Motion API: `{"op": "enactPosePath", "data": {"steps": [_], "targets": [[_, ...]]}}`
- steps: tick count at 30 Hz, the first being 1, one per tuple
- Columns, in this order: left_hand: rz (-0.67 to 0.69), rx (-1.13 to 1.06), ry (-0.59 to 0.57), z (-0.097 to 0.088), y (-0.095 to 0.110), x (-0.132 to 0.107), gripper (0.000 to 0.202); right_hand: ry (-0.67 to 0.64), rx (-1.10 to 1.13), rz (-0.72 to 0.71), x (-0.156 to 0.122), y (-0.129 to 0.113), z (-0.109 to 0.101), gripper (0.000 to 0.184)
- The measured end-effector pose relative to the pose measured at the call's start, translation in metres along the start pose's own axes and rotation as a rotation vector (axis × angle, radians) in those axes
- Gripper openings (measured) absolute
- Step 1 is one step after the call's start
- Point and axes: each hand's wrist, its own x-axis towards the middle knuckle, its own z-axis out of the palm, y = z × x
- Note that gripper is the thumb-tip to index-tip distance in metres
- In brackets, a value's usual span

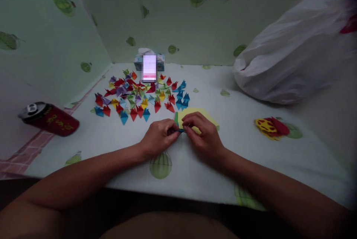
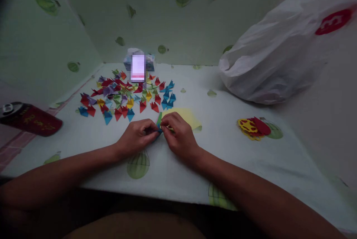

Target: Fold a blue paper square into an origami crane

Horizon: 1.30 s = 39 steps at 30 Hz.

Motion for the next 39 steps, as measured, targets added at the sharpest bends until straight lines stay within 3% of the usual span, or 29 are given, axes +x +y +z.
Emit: {"op": "enactPosePath", "data": {"steps": [11, 25, 39], "targets": [[0.069, 0.073, -0.003, -0.001, -0.002, 0.001, 0.009, -0.104, -0.060, -0.081, -0.002, 0.001, 0.000, 0.016], [0.084, 0.068, -0.135, -0.010, -0.002, 0.006, 0.013, -0.354, -0.197, -0.185, 0.003, 0.005, -0.011, 0.020], [0.020, -0.013, -0.175, -0.013, -0.005, 0.009, 0.011, -0.361, -0.095, -0.092, 0.006, 0.007, -0.012, 0.011]]}}
